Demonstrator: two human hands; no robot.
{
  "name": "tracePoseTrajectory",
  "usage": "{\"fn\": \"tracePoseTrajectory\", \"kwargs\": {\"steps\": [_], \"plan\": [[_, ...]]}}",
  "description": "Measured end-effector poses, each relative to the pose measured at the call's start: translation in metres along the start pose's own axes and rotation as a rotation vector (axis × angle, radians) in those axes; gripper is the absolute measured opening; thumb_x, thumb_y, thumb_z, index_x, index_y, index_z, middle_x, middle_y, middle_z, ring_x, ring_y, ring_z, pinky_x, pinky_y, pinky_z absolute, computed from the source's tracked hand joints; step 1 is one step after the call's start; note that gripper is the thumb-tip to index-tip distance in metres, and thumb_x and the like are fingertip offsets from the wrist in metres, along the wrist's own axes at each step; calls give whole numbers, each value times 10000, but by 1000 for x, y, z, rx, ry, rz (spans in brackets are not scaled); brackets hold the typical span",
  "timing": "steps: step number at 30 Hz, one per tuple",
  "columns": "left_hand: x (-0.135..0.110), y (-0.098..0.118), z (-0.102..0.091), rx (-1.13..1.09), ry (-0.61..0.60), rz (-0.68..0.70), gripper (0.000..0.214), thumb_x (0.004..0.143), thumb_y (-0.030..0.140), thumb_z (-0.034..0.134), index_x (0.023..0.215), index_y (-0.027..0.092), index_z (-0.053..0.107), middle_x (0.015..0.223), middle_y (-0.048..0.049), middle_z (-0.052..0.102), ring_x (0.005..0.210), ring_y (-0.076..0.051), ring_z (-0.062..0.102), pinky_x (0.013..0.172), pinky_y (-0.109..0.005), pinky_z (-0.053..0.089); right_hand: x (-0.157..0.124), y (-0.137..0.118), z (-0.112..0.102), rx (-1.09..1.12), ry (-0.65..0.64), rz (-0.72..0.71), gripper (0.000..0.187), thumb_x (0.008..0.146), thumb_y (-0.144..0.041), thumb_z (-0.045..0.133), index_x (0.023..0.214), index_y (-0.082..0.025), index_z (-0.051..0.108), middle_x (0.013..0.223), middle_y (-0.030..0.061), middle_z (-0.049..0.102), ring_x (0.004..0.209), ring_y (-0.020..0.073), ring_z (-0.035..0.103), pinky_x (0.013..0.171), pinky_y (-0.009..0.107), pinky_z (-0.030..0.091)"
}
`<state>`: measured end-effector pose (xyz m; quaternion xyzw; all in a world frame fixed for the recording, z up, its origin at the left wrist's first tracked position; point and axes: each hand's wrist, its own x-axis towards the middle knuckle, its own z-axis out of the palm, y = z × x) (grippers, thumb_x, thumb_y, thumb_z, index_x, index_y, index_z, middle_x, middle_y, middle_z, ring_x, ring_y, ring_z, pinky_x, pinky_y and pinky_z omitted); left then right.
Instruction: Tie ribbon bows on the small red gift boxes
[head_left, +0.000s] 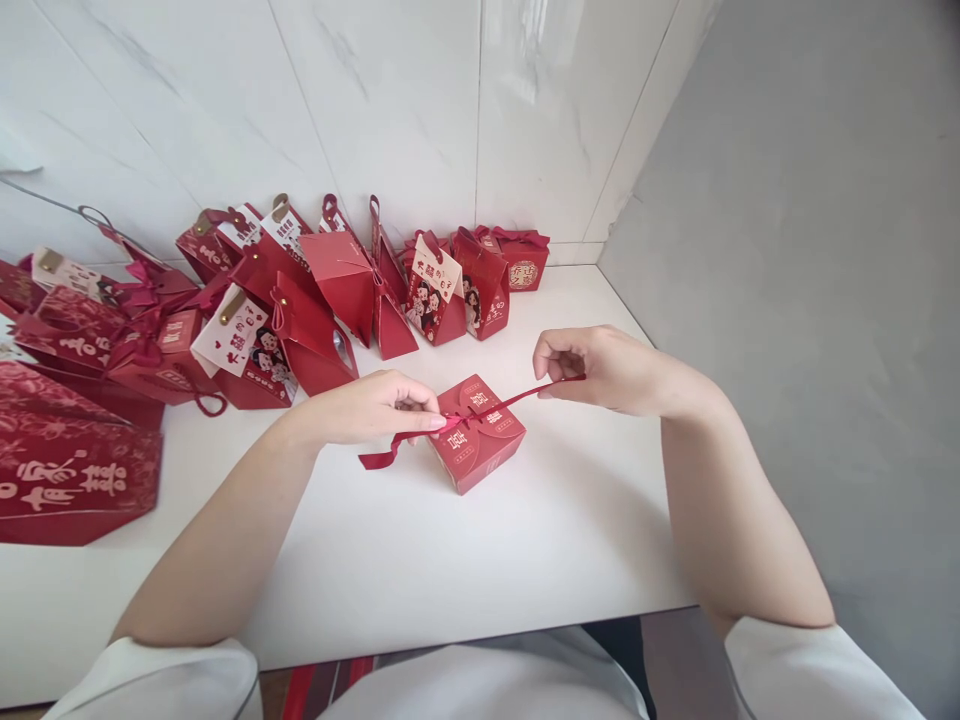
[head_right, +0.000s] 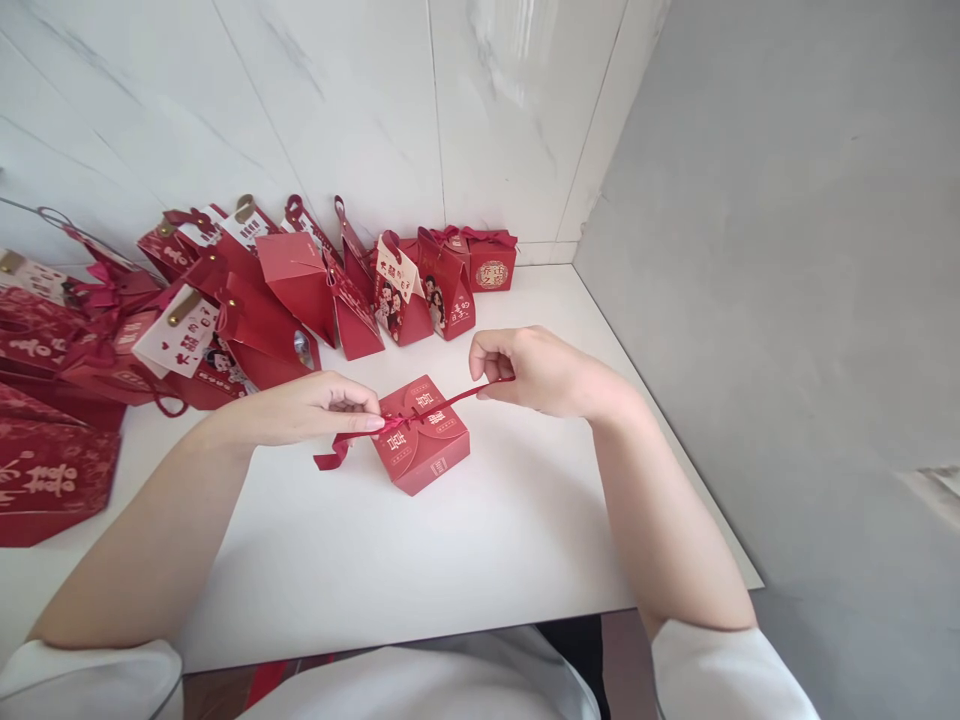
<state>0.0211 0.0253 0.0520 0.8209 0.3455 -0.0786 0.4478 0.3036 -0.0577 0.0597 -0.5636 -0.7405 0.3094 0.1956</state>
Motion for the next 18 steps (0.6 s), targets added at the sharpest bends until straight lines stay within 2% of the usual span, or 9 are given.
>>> {"fn": "tracePoseTrajectory", "kwargs": {"steps": [4, 10, 12, 15, 18], "plan": [[-1, 1, 0, 5, -4, -13, 401, 826, 556, 546, 729, 177, 636, 666, 3, 521, 545, -93, 372, 498, -220, 279, -2, -2, -2, -83, 56, -11, 69, 792, -296, 619, 790, -234, 589, 620, -44, 426, 552, 105, 360, 518, 242, 293], [-7, 5, -1, 63, 0, -34, 387, 829, 525, 534, 675, 174, 595, 619, 6, 473, 525, -94, 353, 497, -224, 268, -1, -7, 5, -135, 192, -156, 118, 849, -259, 553, 841, -230, 667, 547, -49, 311, 526, 111, 287, 541, 259, 291], [-8, 7, -3, 111, 18, -27, 371, 830, 505, 534, 670, 177, 598, 608, 7, 476, 530, -98, 363, 505, -222, 272, -1, -7, 5, -136, 196, -172, 158, 860, -279, 547, 845, -228, 695, 530, -40, 352, 521, 114, 312, 545, 266, 300], [-10, 9, -5, 147, 68, -20, 339, 832, 476, 536, 674, 183, 597, 607, 14, 477, 550, -102, 381, 524, -215, 287, -1, -3, 3, -116, 159, -140, 198, 858, -324, 560, 855, -229, 734, 577, -3, 503, 544, 122, 387, 546, 273, 321], [-10, 10, -7, 142, 92, -34, 312, 832, 458, 541, 685, 190, 603, 612, 23, 476, 556, -99, 384, 528, -213, 288, -1, 1, 0, -55, 31, -69, 224, 845, -379, 585, 890, -243, 757, 647, 7, 579, 559, 119, 404, 530, 270, 323]]}}
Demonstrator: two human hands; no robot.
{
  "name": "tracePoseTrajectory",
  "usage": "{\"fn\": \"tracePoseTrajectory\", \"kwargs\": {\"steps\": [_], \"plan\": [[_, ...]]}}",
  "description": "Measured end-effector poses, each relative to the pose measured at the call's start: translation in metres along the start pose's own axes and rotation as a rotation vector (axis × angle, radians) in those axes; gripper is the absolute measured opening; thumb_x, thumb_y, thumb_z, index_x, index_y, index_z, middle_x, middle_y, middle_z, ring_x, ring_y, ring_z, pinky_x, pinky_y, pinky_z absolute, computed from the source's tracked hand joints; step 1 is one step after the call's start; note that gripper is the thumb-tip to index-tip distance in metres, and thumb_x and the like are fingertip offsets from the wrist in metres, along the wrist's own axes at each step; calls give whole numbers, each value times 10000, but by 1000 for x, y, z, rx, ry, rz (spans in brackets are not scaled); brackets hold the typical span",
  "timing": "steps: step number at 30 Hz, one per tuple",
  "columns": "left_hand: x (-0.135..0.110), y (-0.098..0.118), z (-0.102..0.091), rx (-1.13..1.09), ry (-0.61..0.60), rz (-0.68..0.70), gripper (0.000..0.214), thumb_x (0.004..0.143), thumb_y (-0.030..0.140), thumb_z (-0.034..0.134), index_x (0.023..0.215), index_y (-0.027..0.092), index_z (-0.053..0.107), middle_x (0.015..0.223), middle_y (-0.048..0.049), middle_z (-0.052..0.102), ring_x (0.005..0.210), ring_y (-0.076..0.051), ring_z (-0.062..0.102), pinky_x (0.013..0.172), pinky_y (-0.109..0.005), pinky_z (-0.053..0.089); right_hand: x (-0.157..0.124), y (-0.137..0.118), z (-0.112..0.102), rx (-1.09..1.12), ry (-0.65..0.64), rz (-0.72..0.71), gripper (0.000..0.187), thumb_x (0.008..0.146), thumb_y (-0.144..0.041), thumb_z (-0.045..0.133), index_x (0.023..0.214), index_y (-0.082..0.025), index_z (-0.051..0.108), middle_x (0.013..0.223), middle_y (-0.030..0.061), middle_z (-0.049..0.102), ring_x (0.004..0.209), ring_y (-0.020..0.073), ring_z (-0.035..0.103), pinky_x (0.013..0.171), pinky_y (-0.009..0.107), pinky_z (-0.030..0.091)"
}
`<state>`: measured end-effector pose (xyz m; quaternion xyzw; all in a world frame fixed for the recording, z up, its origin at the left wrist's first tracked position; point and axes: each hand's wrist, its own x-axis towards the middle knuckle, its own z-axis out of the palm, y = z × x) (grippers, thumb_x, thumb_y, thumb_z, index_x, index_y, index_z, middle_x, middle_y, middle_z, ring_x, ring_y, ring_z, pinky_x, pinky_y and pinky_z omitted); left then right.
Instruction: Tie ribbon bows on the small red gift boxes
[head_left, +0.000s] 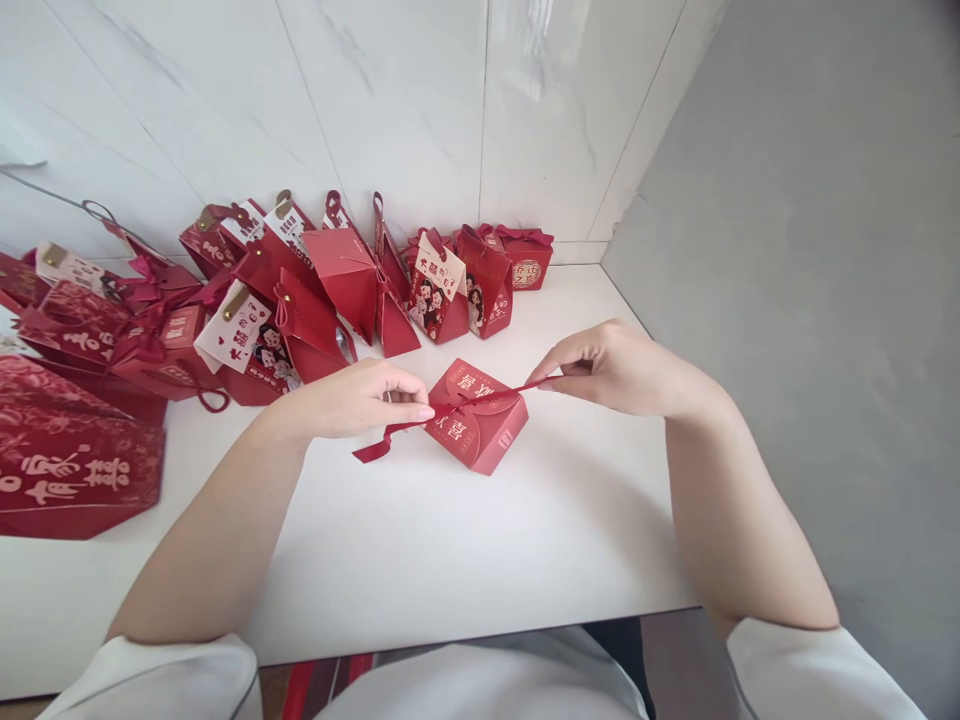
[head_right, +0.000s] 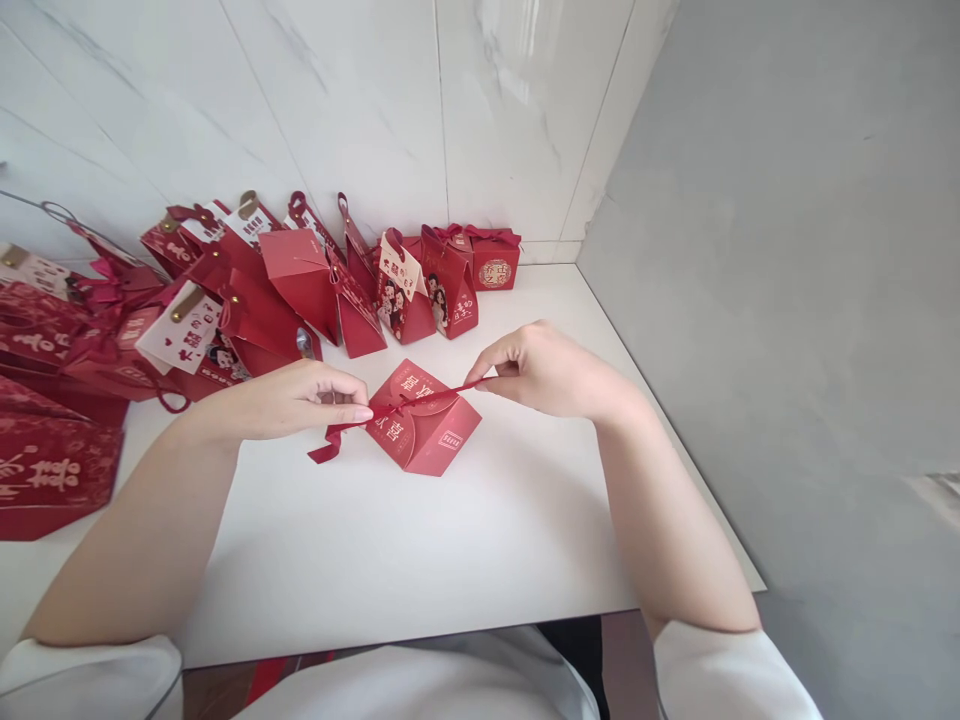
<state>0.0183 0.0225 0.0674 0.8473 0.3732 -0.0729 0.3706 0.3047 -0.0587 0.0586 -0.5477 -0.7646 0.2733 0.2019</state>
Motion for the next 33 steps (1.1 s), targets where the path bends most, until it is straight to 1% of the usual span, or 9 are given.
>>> {"fn": "tracePoseTrajectory", "kwargs": {"steps": [5, 9, 12, 15, 17, 19, 23, 28, 33], "plan": [[2, -3, 0, 16, 5, 22, 299, 835, 453, 546, 713, 195, 636, 625, 27, 490, 566, -97, 376, 538, -217, 289, 3, 5, -1, 239, -348, 24, 276, 829, -439, 614, 928, -220, 751, 574, -40, 419, 515, 88, 272, 476, 250, 239], [4, -6, 1, 2, -33, 57, 319, 846, 465, 536, 712, 192, 631, 646, 25, 506, 582, -98, 386, 551, -216, 301, 9, 7, 3, 370, -505, -31, 283, 834, -406, 629, 996, -194, 726, 575, -59, 339, 521, 82, 249, 483, 242, 222], [4, -7, 1, -5, -37, 65, 335, 846, 475, 532, 705, 186, 625, 639, 24, 490, 580, -99, 372, 548, -217, 296, 12, 9, 7, 376, -616, 4, 301, 877, -351, 575, 1107, -188, 681, 544, -76, 341, 487, 77, 259, 475, 232, 237], [5, -7, 2, -17, -34, 63, 341, 837, 480, 540, 700, 180, 627, 626, 22, 466, 570, -98, 355, 532, -220, 282, 14, 8, 10, 367, -617, -11, 308, 878, -308, 566, 1148, -184, 649, 612, -49, 503, 546, 88, 423, 546, 227, 357], [5, -6, 2, -18, -34, 64, 342, 839, 480, 539, 708, 178, 628, 631, 21, 459, 571, -97, 356, 530, -220, 279, 15, 7, 12, 371, -608, -54, 251, 857, -275, 583, 1071, -172, 665, 779, 2, 624, 688, 115, 538, 656, 240, 431], [5, -6, 3, -10, -37, 61, 347, 850, 484, 527, 720, 178, 626, 636, 21, 447, 573, -96, 356, 528, -219, 276, 15, 4, 14, 388, -607, -51, 175, 854, -243, 562, 964, -158, 669, 864, 32, 660, 767, 135, 582, 718, 256, 462], [5, -6, 3, 5, -51, 46, 366, 869, 503, 502, 739, 181, 618, 637, 25, 421, 564, -94, 340, 513, -220, 262, 16, -2, 18, 450, -556, 12, 204, 901, -261, 482, 889, -155, 657, 851, 49, 678, 763, 144, 605, 692, 255, 481], [4, -3, 4, 38, -41, 45, 379, 878, 526, 487, 767, 190, 622, 645, 25, 463, 553, -92, 359, 499, -210, 281, 23, -5, 31, 459, -468, 85, 375, 911, -493, 489, 900, -162, 664, 757, 46, 671, 640, 134, 573, 495, 222, 397], [-1, 0, 6, 43, -41, 34, 389, 878, 543, 480, 805, 188, 621, 689, 9, 545, 567, -101, 440, 508, -205, 337, 27, -4, 39, 436, -430, 4, 295, 902, -425, 538, 1000, -171, 653, 659, -13, 583, 569, 97, 485, 554, 225, 414]]}}
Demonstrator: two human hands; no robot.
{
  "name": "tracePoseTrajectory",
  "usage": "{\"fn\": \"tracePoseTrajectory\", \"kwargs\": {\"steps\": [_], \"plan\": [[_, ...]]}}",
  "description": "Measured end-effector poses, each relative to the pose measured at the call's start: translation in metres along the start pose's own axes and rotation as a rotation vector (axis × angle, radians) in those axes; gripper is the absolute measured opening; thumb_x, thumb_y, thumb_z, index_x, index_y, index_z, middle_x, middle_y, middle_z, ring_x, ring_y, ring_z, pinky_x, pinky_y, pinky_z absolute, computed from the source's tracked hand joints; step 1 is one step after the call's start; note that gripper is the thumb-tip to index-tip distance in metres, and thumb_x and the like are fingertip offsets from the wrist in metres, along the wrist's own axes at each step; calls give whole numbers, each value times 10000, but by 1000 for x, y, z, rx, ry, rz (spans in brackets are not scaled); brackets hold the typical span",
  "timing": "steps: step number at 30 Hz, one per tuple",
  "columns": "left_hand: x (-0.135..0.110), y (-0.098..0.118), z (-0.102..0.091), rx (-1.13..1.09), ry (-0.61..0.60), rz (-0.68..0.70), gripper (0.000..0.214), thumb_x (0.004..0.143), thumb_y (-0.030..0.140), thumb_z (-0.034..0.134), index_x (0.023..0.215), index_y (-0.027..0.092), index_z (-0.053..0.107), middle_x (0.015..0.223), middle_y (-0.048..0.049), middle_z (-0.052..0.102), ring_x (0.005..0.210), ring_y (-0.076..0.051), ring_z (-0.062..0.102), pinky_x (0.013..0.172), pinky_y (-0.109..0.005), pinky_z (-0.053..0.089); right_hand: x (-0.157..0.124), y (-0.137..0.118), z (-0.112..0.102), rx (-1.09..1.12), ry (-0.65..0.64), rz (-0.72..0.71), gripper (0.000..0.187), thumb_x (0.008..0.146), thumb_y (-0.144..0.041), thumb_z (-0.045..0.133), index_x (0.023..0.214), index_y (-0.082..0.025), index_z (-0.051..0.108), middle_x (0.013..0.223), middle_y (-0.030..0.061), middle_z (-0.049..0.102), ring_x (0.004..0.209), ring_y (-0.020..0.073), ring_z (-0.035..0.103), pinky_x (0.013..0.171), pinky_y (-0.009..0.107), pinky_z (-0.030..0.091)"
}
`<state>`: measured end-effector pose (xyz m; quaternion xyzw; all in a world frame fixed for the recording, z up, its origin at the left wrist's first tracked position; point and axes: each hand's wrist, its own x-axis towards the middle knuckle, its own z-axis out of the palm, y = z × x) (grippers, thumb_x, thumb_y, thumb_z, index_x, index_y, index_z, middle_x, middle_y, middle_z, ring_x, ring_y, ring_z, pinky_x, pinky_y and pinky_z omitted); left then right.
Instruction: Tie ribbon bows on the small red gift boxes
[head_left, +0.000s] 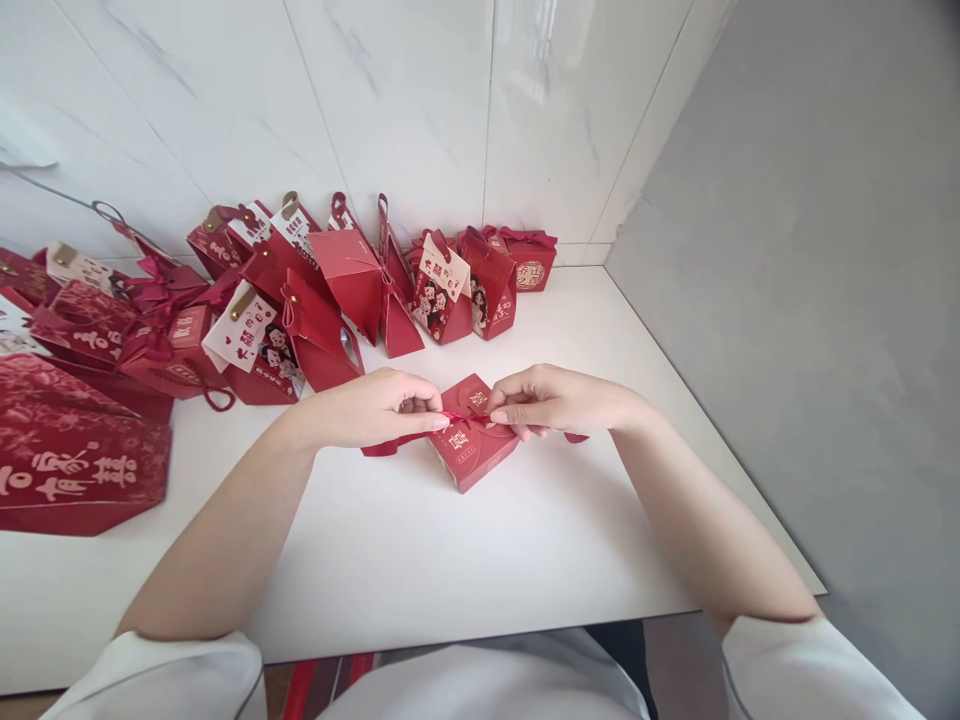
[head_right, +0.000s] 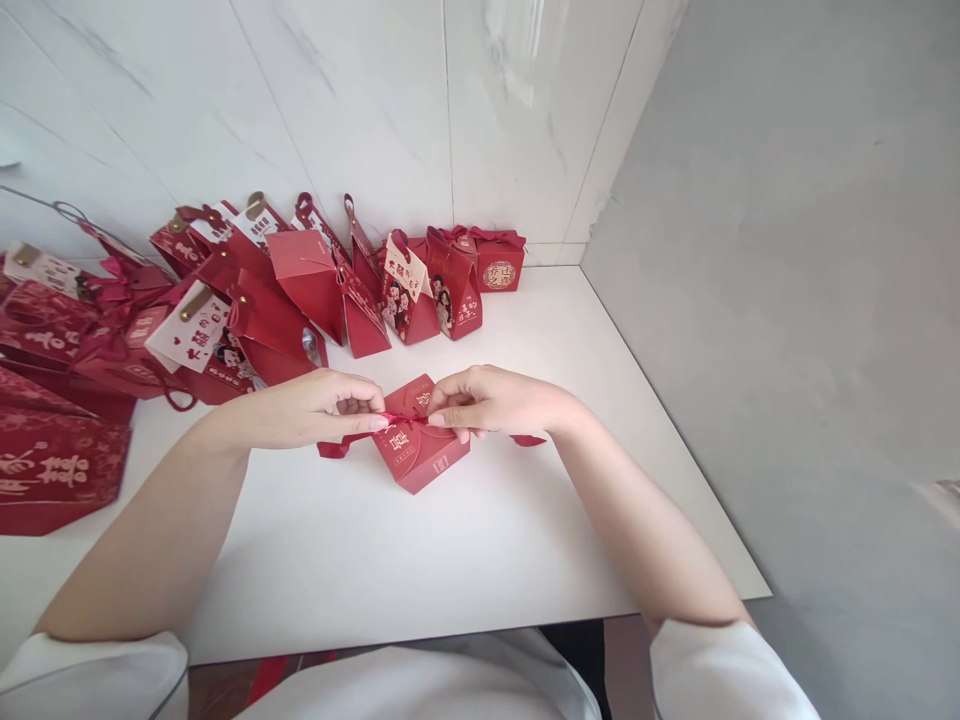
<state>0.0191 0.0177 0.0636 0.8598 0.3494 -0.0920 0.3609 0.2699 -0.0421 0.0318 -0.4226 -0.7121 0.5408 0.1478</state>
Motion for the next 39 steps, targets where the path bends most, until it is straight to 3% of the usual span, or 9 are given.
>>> {"fn": "tracePoseTrajectory", "kwargs": {"steps": [4, 9, 11, 15, 22, 30, 33, 39], "plan": [[-1, 0, 2, -4, -2, -9, 379, 878, 537, 482, 790, 191, 608, 682, 7, 564, 562, -107, 462, 499, -209, 340, -5, -3, -1, -66, 40, -39, 275, 845, -365, 627, 1070, -209, 597, 715, -34, 562, 603, 95, 470, 559, 218, 393], [0, -2, 3, -25, -17, -16, 362, 877, 528, 489, 775, 196, 589, 675, 10, 549, 558, -107, 469, 481, -212, 316, -4, -1, 3, -270, 213, -98, 53, 832, -232, 574, 879, -219, 553, 769, -37, 572, 596, 92, 434, 535, 220, 335], [0, -3, 3, -36, -21, -18, 363, 877, 530, 489, 774, 195, 583, 675, 9, 540, 562, -108, 470, 475, -212, 304, -3, 1, 4, -358, 261, -136, 44, 807, -177, 567, 820, -213, 545, 755, -35, 566, 620, 99, 438, 560, 225, 342], [0, -4, 2, -33, -27, -16, 355, 877, 523, 494, 774, 195, 582, 684, 7, 542, 575, -111, 487, 474, -215, 295, -2, 1, 5, -402, 249, -195, 66, 795, -161, 590, 829, -213, 613, 847, -15, 646, 728, 124, 533, 654, 243, 400], [-1, -2, 1, -16, -45, 8, 360, 886, 519, 481, 754, 196, 573, 685, 15, 545, 570, -105, 499, 492, -215, 321, 2, 3, 7, -274, 223, -170, 173, 836, -213, 603, 937, -234, 742, 946, -9, 741, 792, 142, 640, 723, 250, 471], [0, -2, 1, -42, -51, -3, 348, 876, 511, 491, 761, 194, 575, 678, 11, 557, 557, -108, 507, 486, -215, 324, 6, 3, 8, -364, 278, -253, 202, 901, -295, 556, 970, -199, 721, 898, 41, 668, 753, 146, 576, 717, 276, 448], [1, -2, 2, -75, -68, -20, 331, 866, 505, 499, 789, 195, 585, 668, 10, 557, 530, -109, 491, 480, -219, 328, 6, 1, 8, -317, 226, -236, 185, 900, -307, 556, 935, -198, 701, 940, 48, 626, 780, 146, 557, 716, 271, 439], [3, -1, 5, -86, -21, 25, 288, 861, 461, 505, 800, 198, 605, 664, 18, 516, 536, -100, 409, 488, -218, 295, 2, 0, 3, -4, -19, -103, 197, 903, -324, 558, 840, -168, 661, 831, 11, 617, 654, 103, 484, 601, 238, 392]]}}
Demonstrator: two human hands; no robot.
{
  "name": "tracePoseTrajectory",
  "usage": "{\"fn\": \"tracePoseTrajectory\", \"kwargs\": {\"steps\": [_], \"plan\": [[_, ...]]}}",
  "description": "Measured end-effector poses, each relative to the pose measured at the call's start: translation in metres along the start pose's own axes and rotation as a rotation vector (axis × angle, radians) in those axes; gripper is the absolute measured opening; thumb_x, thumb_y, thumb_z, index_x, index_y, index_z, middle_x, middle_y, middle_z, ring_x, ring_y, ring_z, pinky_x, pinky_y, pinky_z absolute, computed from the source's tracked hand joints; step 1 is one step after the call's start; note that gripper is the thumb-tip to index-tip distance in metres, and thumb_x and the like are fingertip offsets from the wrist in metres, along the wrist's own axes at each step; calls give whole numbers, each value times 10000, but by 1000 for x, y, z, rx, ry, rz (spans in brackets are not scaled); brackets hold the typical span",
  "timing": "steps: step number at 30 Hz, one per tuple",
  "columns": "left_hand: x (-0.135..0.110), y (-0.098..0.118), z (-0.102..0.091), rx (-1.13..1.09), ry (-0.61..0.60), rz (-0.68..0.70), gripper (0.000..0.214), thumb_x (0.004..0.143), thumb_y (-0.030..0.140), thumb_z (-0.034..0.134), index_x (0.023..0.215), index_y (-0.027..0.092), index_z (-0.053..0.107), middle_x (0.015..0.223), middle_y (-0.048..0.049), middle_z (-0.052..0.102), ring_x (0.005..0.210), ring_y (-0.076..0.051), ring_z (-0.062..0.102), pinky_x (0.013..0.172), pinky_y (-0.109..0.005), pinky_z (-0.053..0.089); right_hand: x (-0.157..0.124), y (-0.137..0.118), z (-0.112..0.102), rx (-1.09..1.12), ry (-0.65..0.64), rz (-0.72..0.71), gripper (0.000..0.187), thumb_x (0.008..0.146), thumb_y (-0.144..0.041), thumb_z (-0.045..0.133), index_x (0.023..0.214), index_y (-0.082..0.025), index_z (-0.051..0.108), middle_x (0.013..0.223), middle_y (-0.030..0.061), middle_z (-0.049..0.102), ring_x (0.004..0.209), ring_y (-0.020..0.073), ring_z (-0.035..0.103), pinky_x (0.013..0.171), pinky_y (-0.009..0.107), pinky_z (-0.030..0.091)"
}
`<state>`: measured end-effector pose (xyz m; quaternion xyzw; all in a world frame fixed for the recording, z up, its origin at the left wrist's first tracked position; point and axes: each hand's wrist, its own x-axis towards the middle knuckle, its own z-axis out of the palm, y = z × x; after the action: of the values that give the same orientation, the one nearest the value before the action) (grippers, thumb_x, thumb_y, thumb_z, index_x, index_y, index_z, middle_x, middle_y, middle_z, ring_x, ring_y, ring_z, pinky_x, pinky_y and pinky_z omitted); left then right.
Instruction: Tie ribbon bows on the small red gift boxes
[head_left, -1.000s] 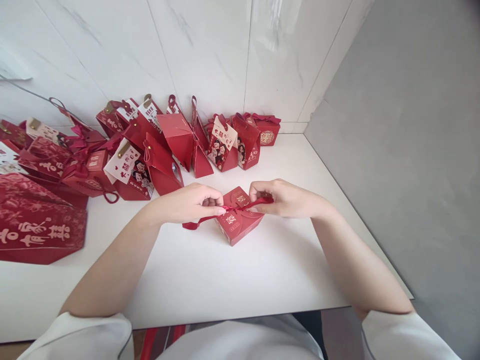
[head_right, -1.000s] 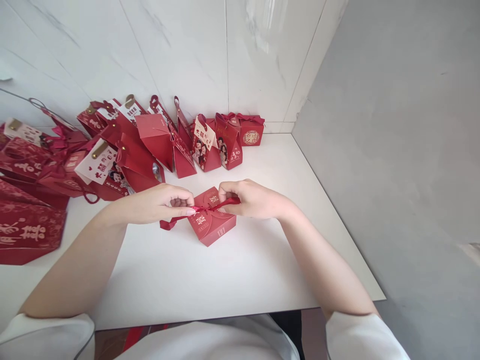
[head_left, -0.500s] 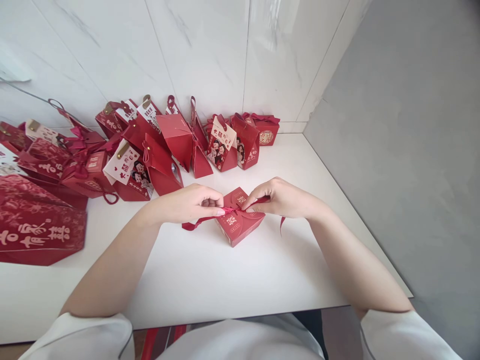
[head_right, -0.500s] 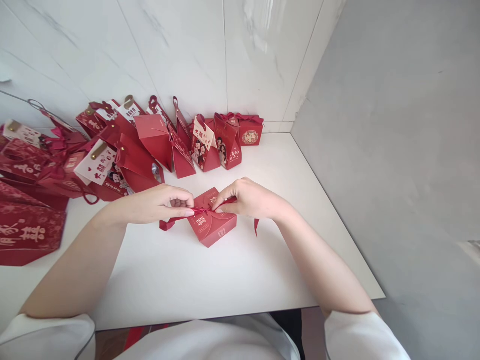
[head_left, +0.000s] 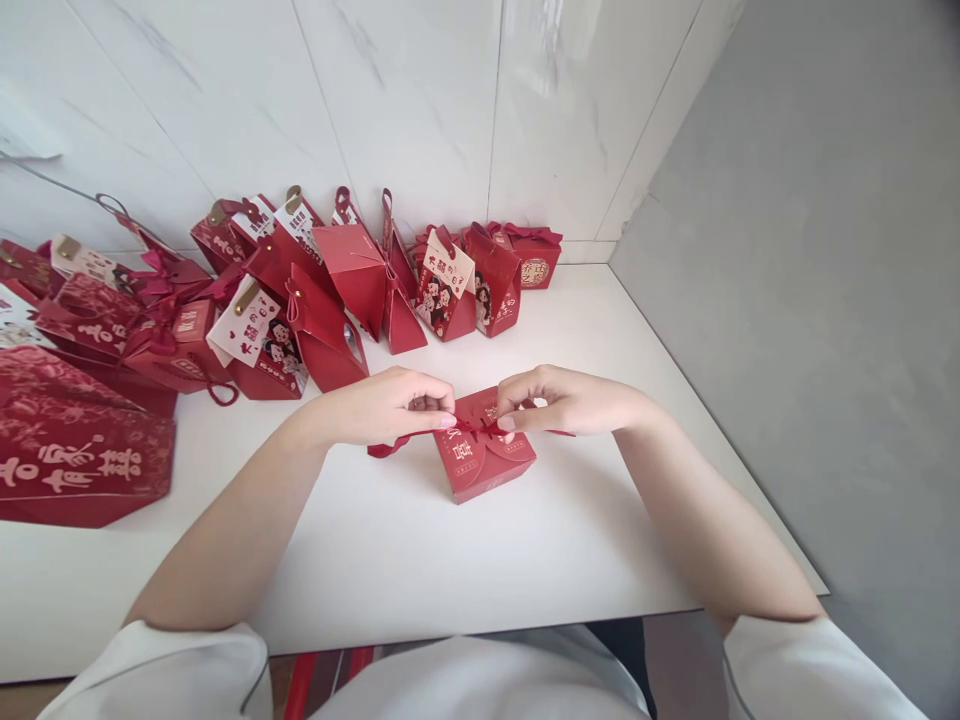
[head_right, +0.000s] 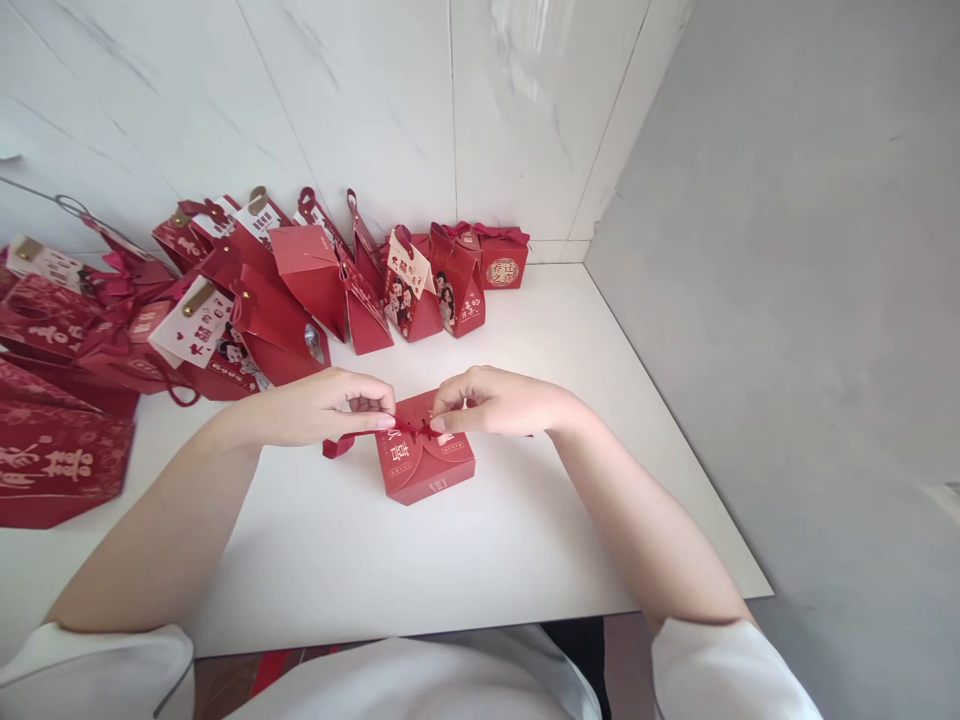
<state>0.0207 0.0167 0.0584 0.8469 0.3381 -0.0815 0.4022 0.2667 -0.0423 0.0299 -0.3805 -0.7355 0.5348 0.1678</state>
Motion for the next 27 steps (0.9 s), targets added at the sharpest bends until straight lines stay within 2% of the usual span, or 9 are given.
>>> {"fn": "tracePoseTrajectory", "kwargs": {"steps": [2, 5, 9, 13, 17, 20, 23, 25, 27], "plan": [[0, 0, -1, 0, 13, 14, 290, 864, 450, 498, 777, 192, 599, 674, 16, 510, 550, -99, 397, 499, -220, 292, 0, 2, -2, 101, -66, -26, 224, 911, -335, 555, 830, -154, 659, 819, 13, 608, 665, 100, 476, 620, 239, 398], [-2, 0, -5, -6, -30, 48, 292, 866, 437, 504, 776, 180, 611, 748, 0, 552, 607, -106, 443, 546, -224, 333, 2, 6, -4, 243, -79, -105, 202, 886, -329, 615, 840, -145, 683, 845, 24, 605, 711, 105, 504, 663, 249, 426], [-4, 1, -9, -137, -88, 26, 315, 876, 449, 508, 797, 164, 616, 747, -11, 552, 649, -121, 490, 593, -237, 375, 4, 11, -6, 363, -7, -208, 162, 855, -302, 671, 845, -156, 740, 1011, 68, 636, 829, 135, 582, 745, 278, 479], [-4, 2, -10, -266, -92, 5, 315, 882, 443, 520, 789, 164, 633, 739, -3, 565, 679, -119, 496, 647, -237, 384, 5, 17, -9, 429, 77, -259, 167, 839, -324, 692, 830, -175, 766, 1135, 92, 654, 959, 184, 620, 863, 343, 490], [-4, 1, -12, -290, -82, 21, 344, 878, 458, 526, 763, 157, 647, 753, -20, 612, 718, -138, 523, 713, -257, 399, 9, 23, -8, 487, 150, -374, 174, 802, -368, 723, 771, -203, 768, 1092, 88, 700, 984, 228, 651, 935, 426, 477], [-2, -3, -11, -264, -89, 41, 349, 875, 470, 528, 810, 161, 677, 831, -40, 655, 785, -158, 556, 753, -265, 408, 11, 23, -5, 441, 154, -458, 154, 797, -357, 731, 751, -215, 767, 987, 73, 740, 969, 226, 673, 1071, 473, 372], [0, -5, -9, -156, -157, 60, 304, 831, 455, 596, 872, 177, 710, 871, -33, 677, 783, -152, 565, 710, -241, 400, 12, 23, -5, 394, 99, -491, 129, 824, -316, 712, 777, -210, 769, 898, 57, 758, 910, 198, 694, 1142, 479, 280], [0, -3, -6, -75, -209, 68, 282, 797, 447, 638, 853, 185, 727, 836, -22, 684, 731, -137, 557, 656, -228, 385, 11, 24, -5, 398, 50, -460, 128, 829, -307, 707, 791, -202, 770, 878, 55, 760, 858, 181, 697, 1129, 468, 316], [-1, -1, -3, -65, -261, 74, 266, 791, 441, 649, 826, 190, 731, 786, -13, 687, 679, -124, 550, 616, -223, 379, 11, 27, -7, 411, 18, -410, 132, 824, -305, 713, 812, -187, 771, 882, 67, 757, 837, 182, 694, 1054, 450, 416]]}}
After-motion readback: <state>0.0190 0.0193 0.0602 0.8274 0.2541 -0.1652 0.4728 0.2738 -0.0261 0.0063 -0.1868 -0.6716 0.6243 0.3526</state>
